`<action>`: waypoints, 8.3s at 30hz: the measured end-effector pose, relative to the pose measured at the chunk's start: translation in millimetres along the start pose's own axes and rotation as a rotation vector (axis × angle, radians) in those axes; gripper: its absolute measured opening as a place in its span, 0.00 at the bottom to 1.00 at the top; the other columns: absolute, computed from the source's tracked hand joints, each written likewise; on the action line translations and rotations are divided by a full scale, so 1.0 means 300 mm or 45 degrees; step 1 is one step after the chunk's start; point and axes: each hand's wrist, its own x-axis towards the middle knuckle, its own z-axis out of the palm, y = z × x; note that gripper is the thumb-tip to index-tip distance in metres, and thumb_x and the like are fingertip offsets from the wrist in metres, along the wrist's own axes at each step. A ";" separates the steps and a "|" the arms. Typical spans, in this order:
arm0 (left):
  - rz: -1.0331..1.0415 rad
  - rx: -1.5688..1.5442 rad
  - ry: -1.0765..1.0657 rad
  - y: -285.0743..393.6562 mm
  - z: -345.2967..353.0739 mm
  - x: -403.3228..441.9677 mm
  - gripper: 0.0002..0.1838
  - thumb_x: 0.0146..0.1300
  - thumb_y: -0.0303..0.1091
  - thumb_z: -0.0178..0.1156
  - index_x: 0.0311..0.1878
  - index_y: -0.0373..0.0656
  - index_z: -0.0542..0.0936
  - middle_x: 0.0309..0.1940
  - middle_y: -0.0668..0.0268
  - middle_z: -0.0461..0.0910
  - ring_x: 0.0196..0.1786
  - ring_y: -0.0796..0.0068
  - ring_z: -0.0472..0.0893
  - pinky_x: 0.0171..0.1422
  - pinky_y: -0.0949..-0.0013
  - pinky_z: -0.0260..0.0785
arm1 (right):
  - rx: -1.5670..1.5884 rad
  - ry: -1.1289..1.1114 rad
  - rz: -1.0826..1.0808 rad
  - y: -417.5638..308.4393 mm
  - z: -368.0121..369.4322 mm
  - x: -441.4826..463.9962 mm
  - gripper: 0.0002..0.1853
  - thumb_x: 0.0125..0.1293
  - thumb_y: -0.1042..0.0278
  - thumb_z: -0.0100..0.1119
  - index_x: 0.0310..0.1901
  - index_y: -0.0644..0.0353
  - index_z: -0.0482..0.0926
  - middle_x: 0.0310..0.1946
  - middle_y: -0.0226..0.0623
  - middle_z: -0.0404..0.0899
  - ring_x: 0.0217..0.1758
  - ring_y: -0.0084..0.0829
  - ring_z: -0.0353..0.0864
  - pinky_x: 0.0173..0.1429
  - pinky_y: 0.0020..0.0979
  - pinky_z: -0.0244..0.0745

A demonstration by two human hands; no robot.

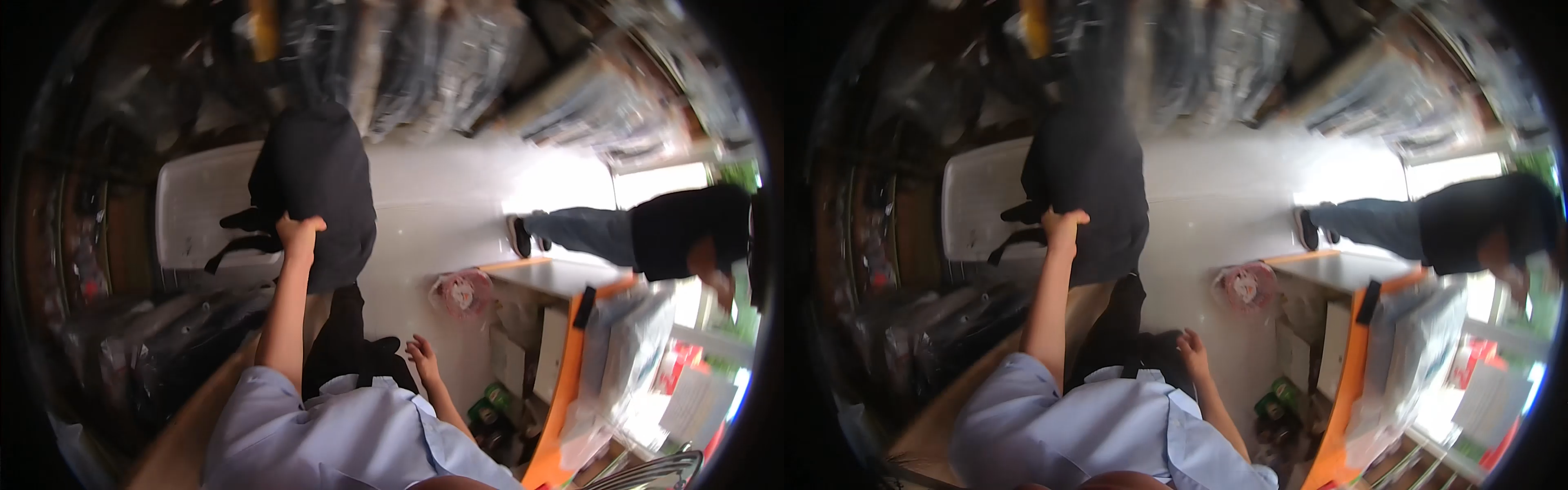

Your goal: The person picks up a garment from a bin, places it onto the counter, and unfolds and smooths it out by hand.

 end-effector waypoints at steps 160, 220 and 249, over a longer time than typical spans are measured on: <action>1.550 1.981 -1.879 -1.800 0.674 -4.021 0.31 0.54 0.38 0.67 0.63 0.41 0.73 0.66 0.44 0.65 0.63 0.49 0.72 0.64 0.56 0.69 | -0.011 1.315 -0.267 1.957 -2.858 -1.845 0.40 0.52 0.58 0.69 0.66 0.62 0.64 0.53 0.49 0.76 0.49 0.42 0.81 0.54 0.36 0.76; 1.631 1.265 -1.724 -1.660 0.720 -3.800 0.18 0.50 0.27 0.66 0.44 0.36 0.74 0.44 0.53 0.73 0.51 0.51 0.73 0.57 0.56 0.66 | 0.541 1.865 0.050 2.343 -2.479 -2.104 0.26 0.53 0.59 0.64 0.50 0.69 0.75 0.39 0.50 0.82 0.43 0.40 0.82 0.51 0.34 0.74; -0.239 -0.522 -2.425 -0.768 0.696 -3.507 0.50 0.58 0.30 0.64 0.77 0.42 0.43 0.65 0.53 0.63 0.52 0.72 0.71 0.60 0.70 0.66 | 0.720 1.879 -0.063 2.254 -2.621 -2.234 0.19 0.66 0.60 0.55 0.50 0.66 0.78 0.45 0.53 0.81 0.50 0.46 0.80 0.55 0.37 0.72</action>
